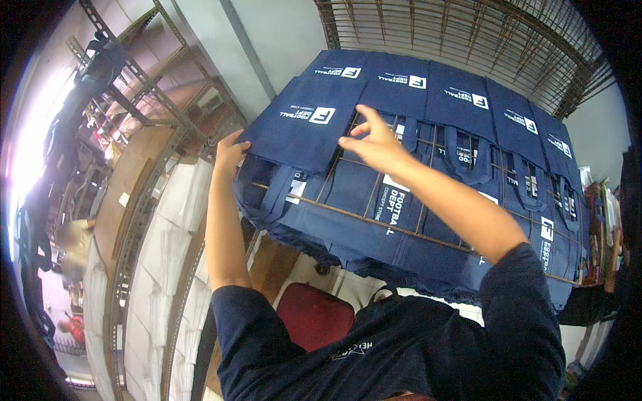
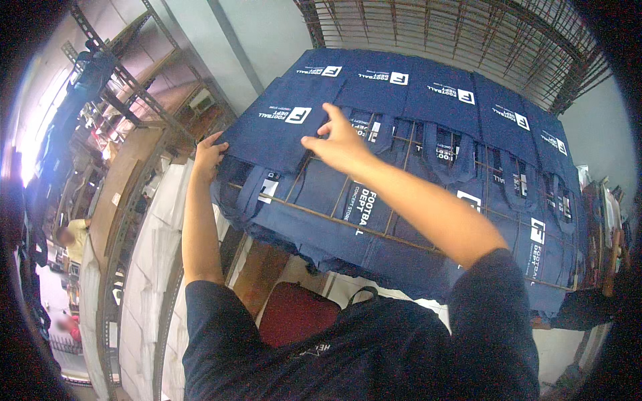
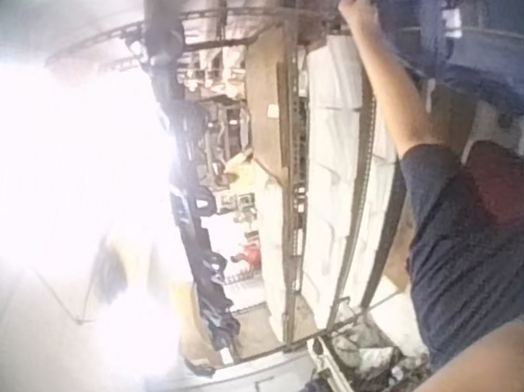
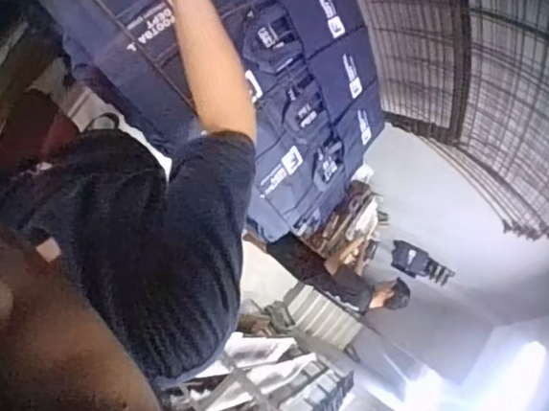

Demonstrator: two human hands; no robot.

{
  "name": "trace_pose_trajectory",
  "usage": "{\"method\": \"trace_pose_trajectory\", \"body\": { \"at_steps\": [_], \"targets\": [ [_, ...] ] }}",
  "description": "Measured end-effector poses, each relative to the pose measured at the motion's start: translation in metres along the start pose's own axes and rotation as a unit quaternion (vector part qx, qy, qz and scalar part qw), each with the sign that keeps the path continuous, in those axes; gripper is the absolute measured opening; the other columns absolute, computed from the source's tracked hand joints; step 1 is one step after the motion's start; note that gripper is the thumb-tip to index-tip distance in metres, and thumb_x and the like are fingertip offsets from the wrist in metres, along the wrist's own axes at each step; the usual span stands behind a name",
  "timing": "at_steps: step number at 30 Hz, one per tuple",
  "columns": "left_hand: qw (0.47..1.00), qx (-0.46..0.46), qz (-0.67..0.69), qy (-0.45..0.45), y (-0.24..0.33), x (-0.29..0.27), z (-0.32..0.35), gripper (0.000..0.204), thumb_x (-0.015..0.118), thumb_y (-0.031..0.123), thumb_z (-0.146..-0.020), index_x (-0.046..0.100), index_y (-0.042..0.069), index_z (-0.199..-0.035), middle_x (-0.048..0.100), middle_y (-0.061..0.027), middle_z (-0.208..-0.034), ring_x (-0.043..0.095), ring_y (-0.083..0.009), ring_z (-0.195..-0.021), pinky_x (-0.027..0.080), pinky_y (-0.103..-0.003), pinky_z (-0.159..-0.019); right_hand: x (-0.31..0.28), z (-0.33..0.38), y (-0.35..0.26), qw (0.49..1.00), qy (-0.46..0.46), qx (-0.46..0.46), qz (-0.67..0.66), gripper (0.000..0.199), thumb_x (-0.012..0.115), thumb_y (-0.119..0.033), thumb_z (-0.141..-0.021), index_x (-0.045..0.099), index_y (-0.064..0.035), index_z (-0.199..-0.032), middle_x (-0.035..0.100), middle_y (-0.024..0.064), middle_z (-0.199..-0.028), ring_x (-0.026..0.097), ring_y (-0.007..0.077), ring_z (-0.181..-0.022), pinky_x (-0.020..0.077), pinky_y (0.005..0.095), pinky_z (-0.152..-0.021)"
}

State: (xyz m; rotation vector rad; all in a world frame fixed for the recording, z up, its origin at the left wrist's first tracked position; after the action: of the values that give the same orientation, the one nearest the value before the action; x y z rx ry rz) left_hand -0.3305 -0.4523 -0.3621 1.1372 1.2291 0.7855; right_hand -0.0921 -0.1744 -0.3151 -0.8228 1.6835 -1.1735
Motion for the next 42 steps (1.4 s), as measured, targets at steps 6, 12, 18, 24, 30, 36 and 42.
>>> {"method": "trace_pose_trajectory", "body": {
  "at_steps": [6, 12, 18, 24, 30, 36, 42],
  "targets": [
    [0.999, -0.011, 0.045, -0.018, -0.014, -0.005, -0.001, 0.049, 0.057, -0.005, -0.083, 0.048, 0.000, -0.131, 0.064, -0.0098, -0.102, 0.060, -0.0124, -0.073, 0.047, -0.023, -0.062, -0.096, 0.050, -0.033, 0.997, -0.025, 0.033, -0.066, 0.075, 0.071, -0.026, -0.080, 0.031, -0.0099, -0.142, 0.062, 0.0063, -0.101, 0.058, 0.0139, -0.086, 0.0441, 0.0264, -0.066],
    [1.000, -0.001, -0.011, -0.021, -0.003, 0.004, 0.005, 0.051, 0.058, -0.003, -0.083, 0.046, 0.000, -0.133, 0.064, -0.0114, -0.105, 0.062, -0.0147, -0.080, 0.049, -0.025, -0.066, -0.168, 0.109, -0.043, 0.995, 0.071, 0.005, -0.075, 0.068, 0.066, -0.025, -0.083, 0.035, -0.0067, -0.140, 0.061, 0.0045, -0.097, 0.057, 0.0113, -0.083, 0.0434, 0.0223, -0.065],
    [0.998, -0.017, -0.056, 0.014, 0.005, 0.008, 0.006, 0.053, 0.063, 0.001, -0.082, 0.048, 0.001, -0.132, 0.063, -0.0124, -0.108, 0.060, -0.0133, -0.075, 0.047, -0.024, -0.063, -0.208, 0.167, -0.037, 0.984, 0.167, -0.009, -0.068, 0.066, 0.064, -0.023, -0.082, 0.036, -0.0041, -0.139, 0.061, 0.0047, -0.094, 0.057, 0.0106, -0.080, 0.0429, 0.0215, -0.063],
    [0.999, -0.007, -0.045, 0.001, -0.012, 0.001, -0.004, 0.055, 0.066, 0.004, -0.078, 0.050, 0.000, -0.130, 0.057, -0.0211, -0.121, 0.060, -0.0275, -0.103, 0.049, -0.034, -0.083, -0.233, 0.216, -0.016, 0.970, 0.234, -0.017, -0.062, 0.067, 0.063, -0.025, -0.083, 0.035, -0.0042, -0.140, 0.061, 0.0039, -0.090, 0.058, 0.0105, -0.077, 0.0429, 0.0210, -0.062],
    [0.997, -0.013, -0.070, 0.025, -0.001, 0.004, 0.009, 0.053, 0.067, 0.005, -0.076, 0.053, -0.001, -0.127, 0.065, -0.0128, -0.101, 0.061, -0.0189, -0.078, 0.049, -0.029, -0.065, -0.250, 0.259, 0.003, 0.949, 0.307, -0.001, -0.069, 0.065, 0.064, -0.023, -0.084, 0.036, -0.0034, -0.139, 0.061, 0.0042, -0.089, 0.059, 0.0093, -0.077, 0.0457, 0.0192, -0.059],
    [0.991, 0.032, -0.096, 0.083, 0.000, 0.010, 0.007, 0.051, 0.069, 0.007, -0.074, 0.056, -0.001, -0.123, 0.063, -0.0075, -0.087, 0.052, -0.0111, -0.057, 0.042, -0.027, -0.050, -0.272, 0.300, 0.017, 0.941, 0.327, -0.003, -0.093, 0.062, 0.062, -0.019, -0.086, 0.035, -0.0043, -0.140, 0.060, 0.0046, -0.091, 0.058, 0.0089, -0.079, 0.0450, 0.0189, -0.062],
    [0.934, 0.119, -0.243, 0.233, -0.010, -0.048, 0.001, 0.074, 0.079, 0.028, -0.073, 0.044, -0.004, -0.130, 0.060, -0.0187, -0.115, 0.059, -0.0229, -0.100, 0.047, -0.036, -0.085, -0.308, 0.350, 0.018, 0.910, 0.413, -0.035, -0.008, 0.060, 0.060, -0.019, -0.088, 0.035, -0.0048, -0.140, 0.060, 0.0030, -0.093, 0.056, 0.0078, -0.079, 0.0429, 0.0193, -0.067]
  ]
}}
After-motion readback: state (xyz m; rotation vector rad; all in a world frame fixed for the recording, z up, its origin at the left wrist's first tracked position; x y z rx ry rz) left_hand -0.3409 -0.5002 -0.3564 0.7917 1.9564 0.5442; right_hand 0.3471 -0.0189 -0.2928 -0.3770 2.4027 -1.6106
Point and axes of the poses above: each hand's wrist, its own z-axis away from the middle knuckle, its own x-axis out of the palm, y = z × x, the point moved 1 cm from there along -z, towards the middle knuckle
